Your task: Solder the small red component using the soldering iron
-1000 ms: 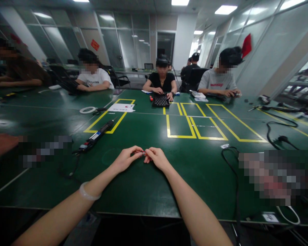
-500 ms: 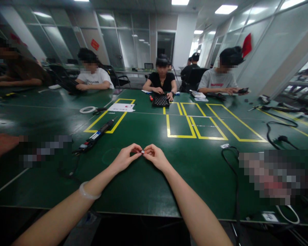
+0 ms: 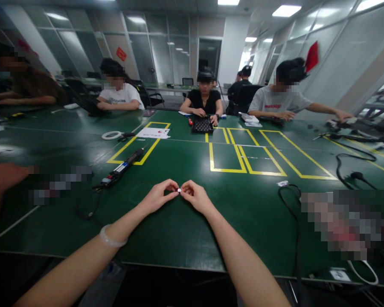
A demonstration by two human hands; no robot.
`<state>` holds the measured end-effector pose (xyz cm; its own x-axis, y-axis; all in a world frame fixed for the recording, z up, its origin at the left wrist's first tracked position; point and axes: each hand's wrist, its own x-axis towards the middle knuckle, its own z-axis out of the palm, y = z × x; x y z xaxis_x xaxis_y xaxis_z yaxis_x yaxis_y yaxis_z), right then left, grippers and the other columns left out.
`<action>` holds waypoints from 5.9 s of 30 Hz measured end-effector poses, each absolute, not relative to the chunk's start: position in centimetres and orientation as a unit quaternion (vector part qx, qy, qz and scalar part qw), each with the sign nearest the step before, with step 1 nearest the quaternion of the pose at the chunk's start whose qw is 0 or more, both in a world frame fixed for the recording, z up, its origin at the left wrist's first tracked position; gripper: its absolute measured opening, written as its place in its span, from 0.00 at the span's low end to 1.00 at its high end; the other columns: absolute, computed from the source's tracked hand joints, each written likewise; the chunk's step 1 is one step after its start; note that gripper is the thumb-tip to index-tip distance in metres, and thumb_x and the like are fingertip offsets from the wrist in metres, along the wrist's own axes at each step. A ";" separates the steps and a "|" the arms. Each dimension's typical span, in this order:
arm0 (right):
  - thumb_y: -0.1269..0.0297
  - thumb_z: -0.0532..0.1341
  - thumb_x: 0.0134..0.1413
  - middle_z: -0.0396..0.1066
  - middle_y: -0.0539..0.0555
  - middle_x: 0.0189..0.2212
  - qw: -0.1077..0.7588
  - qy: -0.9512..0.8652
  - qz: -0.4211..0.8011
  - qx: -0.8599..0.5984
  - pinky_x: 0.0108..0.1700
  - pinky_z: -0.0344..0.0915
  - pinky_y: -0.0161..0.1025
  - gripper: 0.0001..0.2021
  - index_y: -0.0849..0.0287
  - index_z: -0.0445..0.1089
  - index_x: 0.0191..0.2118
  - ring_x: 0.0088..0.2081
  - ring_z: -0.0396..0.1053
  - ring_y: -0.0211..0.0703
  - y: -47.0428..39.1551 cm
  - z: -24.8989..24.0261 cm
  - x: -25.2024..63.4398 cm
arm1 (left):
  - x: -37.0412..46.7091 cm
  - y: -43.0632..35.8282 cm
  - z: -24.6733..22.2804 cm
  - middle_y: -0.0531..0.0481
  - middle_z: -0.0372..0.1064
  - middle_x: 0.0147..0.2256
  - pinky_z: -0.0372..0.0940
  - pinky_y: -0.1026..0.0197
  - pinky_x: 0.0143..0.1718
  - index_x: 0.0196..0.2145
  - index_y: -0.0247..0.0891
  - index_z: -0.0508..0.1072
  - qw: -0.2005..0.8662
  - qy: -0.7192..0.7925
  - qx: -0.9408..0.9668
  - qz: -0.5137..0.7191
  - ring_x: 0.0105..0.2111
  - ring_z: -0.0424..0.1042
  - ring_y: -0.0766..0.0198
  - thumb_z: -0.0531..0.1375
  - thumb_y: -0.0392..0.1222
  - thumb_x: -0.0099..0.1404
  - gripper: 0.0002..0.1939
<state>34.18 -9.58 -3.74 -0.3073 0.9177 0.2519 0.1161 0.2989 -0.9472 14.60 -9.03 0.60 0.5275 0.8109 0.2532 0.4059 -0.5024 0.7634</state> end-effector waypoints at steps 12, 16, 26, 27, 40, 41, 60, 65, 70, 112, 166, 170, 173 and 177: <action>0.61 0.64 0.51 0.67 0.48 0.29 0.441 -0.652 0.468 -0.402 0.30 0.58 0.32 0.11 0.59 0.67 0.38 0.26 0.60 0.33 -9.5 -3.5 34.3 | 5.7 -4.6 2.2 0.44 0.66 0.50 0.60 0.50 0.54 0.48 0.39 0.69 0.092 0.513 0.819 0.238 0.53 0.64 0.52 0.53 0.57 0.64 0.23; 0.61 0.63 0.51 0.64 0.47 0.26 0.431 -0.657 0.462 -0.410 0.29 0.56 0.32 0.10 0.60 0.67 0.38 0.25 0.59 0.33 -9.6 -3.2 34.3 | -1.8 -2.6 2.1 0.35 0.59 0.57 0.58 0.44 0.54 0.58 0.33 0.62 -0.020 0.661 0.739 0.131 0.56 0.60 0.42 0.55 0.58 0.61 0.34; 0.61 0.63 0.51 0.62 0.45 0.23 0.418 -0.666 0.453 -0.420 0.28 0.56 0.32 0.10 0.59 0.67 0.37 0.25 0.59 0.33 -9.8 -3.0 34.3 | -8.0 -1.9 2.6 0.39 0.74 0.46 0.66 0.57 0.42 0.53 0.30 0.69 0.135 0.740 0.658 0.029 0.44 0.73 0.49 0.61 0.60 0.56 0.35; 0.61 0.63 0.51 0.62 0.45 0.23 0.418 -0.666 0.453 -0.420 0.28 0.57 0.32 0.10 0.59 0.67 0.37 0.25 0.59 0.33 -9.8 -3.0 34.3 | -8.1 -1.8 2.5 0.39 0.74 0.47 0.66 0.57 0.42 0.53 0.30 0.69 0.140 0.737 0.660 0.039 0.44 0.73 0.49 0.62 0.60 0.54 0.36; 0.61 0.63 0.51 0.65 0.46 0.24 0.409 -0.682 0.428 -0.429 0.27 0.56 0.32 0.10 0.60 0.68 0.37 0.24 0.59 0.33 -9.9 -3.1 34.1 | -4.4 -2.9 1.9 0.32 0.67 0.54 0.64 0.52 0.47 0.57 0.28 0.66 0.125 0.707 0.696 0.014 0.50 0.69 0.42 0.56 0.64 0.55 0.42; 0.61 0.64 0.51 0.65 0.46 0.24 0.407 -0.684 0.424 -0.432 0.27 0.56 0.32 0.10 0.60 0.68 0.37 0.24 0.59 0.33 -9.9 -3.0 34.1 | -3.7 -3.1 2.0 0.33 0.68 0.54 0.64 0.53 0.46 0.57 0.30 0.66 0.134 0.700 0.701 0.019 0.50 0.69 0.43 0.56 0.64 0.54 0.41; 0.67 0.61 0.53 0.67 0.49 0.28 0.395 -0.740 0.312 -0.446 0.32 0.60 0.34 0.04 0.58 0.67 0.36 0.28 0.63 0.37 -10.2 -2.9 33.4 | 13.8 -8.9 1.7 0.41 0.69 0.42 0.64 0.57 0.38 0.48 0.39 0.70 0.129 0.551 0.822 0.065 0.42 0.72 0.50 0.59 0.54 0.57 0.24; 0.69 0.62 0.51 0.67 0.52 0.34 0.376 -0.774 0.227 -0.456 0.38 0.61 0.37 0.05 0.57 0.67 0.36 0.35 0.64 0.42 -10.1 -3.0 33.4 | 14.9 -9.4 2.2 0.42 0.69 0.42 0.64 0.57 0.38 0.48 0.40 0.69 0.135 0.545 0.825 0.064 0.42 0.72 0.52 0.60 0.52 0.58 0.23; 0.70 0.61 0.54 0.65 0.54 0.38 0.380 -0.787 0.209 -0.438 0.41 0.63 0.39 0.03 0.56 0.68 0.36 0.38 0.65 0.43 -10.3 -3.0 33.2 | 15.0 -9.6 2.3 0.41 0.68 0.42 0.64 0.57 0.38 0.48 0.40 0.69 0.130 0.540 0.830 0.056 0.42 0.71 0.51 0.60 0.51 0.59 0.22; 0.68 0.57 0.60 0.68 0.53 0.33 0.367 -0.779 0.221 -0.457 0.38 0.61 0.35 0.06 0.58 0.72 0.37 0.36 0.66 0.39 -10.3 -3.1 34.2 | -4.9 -3.5 1.2 0.24 0.64 0.48 0.63 0.44 0.40 0.63 0.26 0.53 -0.006 0.728 0.685 -0.016 0.46 0.68 0.36 0.41 0.66 0.64 0.43; 0.62 0.64 0.51 0.70 0.51 0.32 0.460 -0.655 0.459 -0.386 0.34 0.64 0.35 0.10 0.59 0.66 0.39 0.31 0.67 0.36 -9.5 -3.4 34.0 | 14.7 -8.9 0.6 0.51 0.68 0.36 0.63 0.60 0.40 0.39 0.40 0.68 0.212 0.371 0.859 0.282 0.37 0.69 0.63 0.56 0.44 0.65 0.07; 0.62 0.64 0.51 0.71 0.51 0.34 0.457 -0.660 0.447 -0.395 0.35 0.65 0.35 0.11 0.59 0.67 0.40 0.31 0.67 0.36 -9.5 -3.6 33.9 | 14.7 -8.9 0.7 0.51 0.68 0.36 0.63 0.60 0.40 0.39 0.40 0.68 0.216 0.370 0.858 0.285 0.38 0.69 0.63 0.56 0.44 0.65 0.07; 0.61 0.64 0.52 0.72 0.51 0.32 0.445 -0.673 0.429 -0.407 0.36 0.65 0.36 0.10 0.60 0.69 0.39 0.31 0.67 0.37 -9.6 -3.5 33.9 | 14.6 -8.9 0.7 0.50 0.68 0.37 0.63 0.60 0.40 0.40 0.39 0.68 0.215 0.372 0.857 0.283 0.38 0.69 0.62 0.56 0.45 0.65 0.08; 0.61 0.63 0.52 0.72 0.51 0.32 0.438 -0.677 0.423 -0.414 0.35 0.64 0.35 0.10 0.60 0.69 0.38 0.30 0.66 0.37 -9.7 -3.3 34.0 | 14.6 -8.9 0.6 0.50 0.68 0.37 0.63 0.60 0.41 0.40 0.40 0.68 0.223 0.370 0.857 0.280 0.38 0.69 0.62 0.56 0.44 0.65 0.08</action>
<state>33.95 -9.68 -3.33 -0.2740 0.9305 0.2432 0.1891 0.3001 -0.9350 14.57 -8.94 0.63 0.5683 0.7600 0.3153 0.5096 -0.6260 0.5903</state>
